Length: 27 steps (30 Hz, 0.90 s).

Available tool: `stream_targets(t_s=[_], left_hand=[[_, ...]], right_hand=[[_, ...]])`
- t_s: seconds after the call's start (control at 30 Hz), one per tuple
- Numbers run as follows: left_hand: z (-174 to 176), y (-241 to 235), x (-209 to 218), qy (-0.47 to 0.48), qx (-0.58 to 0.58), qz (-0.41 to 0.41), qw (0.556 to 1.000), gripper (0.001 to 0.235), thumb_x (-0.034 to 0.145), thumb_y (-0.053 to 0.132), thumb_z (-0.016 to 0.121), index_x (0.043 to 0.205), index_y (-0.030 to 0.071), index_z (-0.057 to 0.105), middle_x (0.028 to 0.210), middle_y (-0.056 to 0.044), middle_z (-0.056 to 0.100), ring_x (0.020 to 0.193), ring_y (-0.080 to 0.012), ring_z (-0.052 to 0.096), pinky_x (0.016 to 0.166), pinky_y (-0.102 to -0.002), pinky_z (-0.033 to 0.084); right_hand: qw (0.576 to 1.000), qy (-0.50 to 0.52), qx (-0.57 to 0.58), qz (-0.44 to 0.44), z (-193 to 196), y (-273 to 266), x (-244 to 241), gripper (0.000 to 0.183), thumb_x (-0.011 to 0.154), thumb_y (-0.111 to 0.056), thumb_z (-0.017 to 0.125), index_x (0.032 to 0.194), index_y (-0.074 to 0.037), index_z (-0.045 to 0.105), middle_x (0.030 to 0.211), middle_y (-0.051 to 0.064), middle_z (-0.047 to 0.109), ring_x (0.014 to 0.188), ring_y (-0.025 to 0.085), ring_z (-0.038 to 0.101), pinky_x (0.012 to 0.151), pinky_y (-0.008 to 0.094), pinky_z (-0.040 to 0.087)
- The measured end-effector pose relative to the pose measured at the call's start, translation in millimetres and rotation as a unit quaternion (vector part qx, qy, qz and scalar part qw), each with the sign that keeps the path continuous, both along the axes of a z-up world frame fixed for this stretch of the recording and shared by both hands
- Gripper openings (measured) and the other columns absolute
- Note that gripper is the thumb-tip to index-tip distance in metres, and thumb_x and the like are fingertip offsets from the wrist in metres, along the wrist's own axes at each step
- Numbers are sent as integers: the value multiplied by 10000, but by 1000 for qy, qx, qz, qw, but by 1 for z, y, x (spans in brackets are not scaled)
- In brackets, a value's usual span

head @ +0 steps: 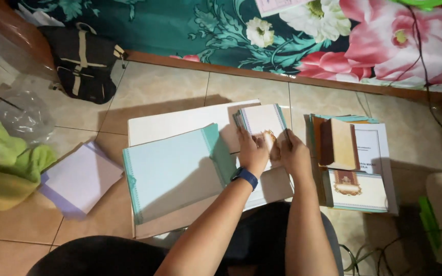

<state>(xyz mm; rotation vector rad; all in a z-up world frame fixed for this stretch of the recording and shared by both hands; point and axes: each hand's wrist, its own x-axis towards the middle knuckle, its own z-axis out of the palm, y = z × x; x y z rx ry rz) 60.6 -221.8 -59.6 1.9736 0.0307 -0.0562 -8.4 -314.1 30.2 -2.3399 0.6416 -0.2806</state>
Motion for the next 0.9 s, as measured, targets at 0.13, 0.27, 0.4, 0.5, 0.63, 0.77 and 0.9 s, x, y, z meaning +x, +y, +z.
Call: stream_targets(t_s=[0.13, 0.27, 0.4, 0.5, 0.63, 0.77, 0.9], left_hand=[[22, 5, -16, -61, -30, 6, 998, 780, 899, 101, 542, 1587, -44, 203, 1614, -311, 242, 1362, -486, 480, 1020, -532, 527], [45, 37, -24, -113, 19, -13, 993, 859, 842, 8, 617, 1584, -50, 188, 1613, -324, 247, 1318, -515, 503, 984, -526, 564], [77, 141, -42, -230, 208, -123, 943, 473, 883, 135, 602, 1336, 1, 626, 1492, -217, 514, 1328, -409, 553, 1026, -495, 527], [71, 231, -51, -295, 375, -139, 868, 425, 842, 122, 649, 1245, -7, 693, 1405, -228, 587, 1354, -404, 538, 1112, -514, 443], [35, 275, -64, -328, 393, -137, 848, 396, 854, 141, 670, 1203, -45, 674, 1385, -262, 568, 1350, -432, 519, 1120, -510, 432], [51, 262, -61, -313, 337, -147, 876, 498, 950, 222, 594, 1354, -69, 584, 1483, -292, 480, 1421, -436, 431, 1189, -506, 344], [85, 261, -62, -129, 444, -283, 840, 655, 1043, 441, 292, 1536, 16, 367, 1632, -213, 303, 1532, -354, 270, 1254, -503, 188]], right_hand=[[1000, 27, -10, 3, 6, 4, -3, 524, 966, -251, 556, 1475, -131, 583, 1179, 273, 710, 1132, 455, 658, 931, 572, 539], [1000, -3, -14, -23, 8, 6, -7, 546, 1011, -378, 495, 1501, -141, 542, 1273, 285, 655, 1184, 470, 619, 966, 580, 509], [961, -237, -141, -8, 40, 42, -23, 343, 1103, -264, 514, 1311, -30, 651, 1094, 186, 655, 1073, 403, 659, 897, 479, 540], [974, -194, -62, 101, 74, 120, -36, 251, 1032, -297, 612, 1158, -111, 724, 933, 169, 684, 989, 434, 669, 816, 496, 564], [959, -36, -197, 199, -49, 137, -17, 422, 932, -432, 683, 1235, -140, 709, 1150, 109, 713, 978, 296, 733, 839, 425, 601], [940, 84, -284, 170, -74, 147, -10, 710, 876, -623, 624, 1305, -58, 621, 1296, 153, 554, 1151, 374, 603, 950, 495, 548], [944, 73, -283, 154, -78, 145, -12, 797, 871, -627, 635, 1373, -9, 591, 1325, 208, 554, 1178, 421, 585, 952, 565, 534]])
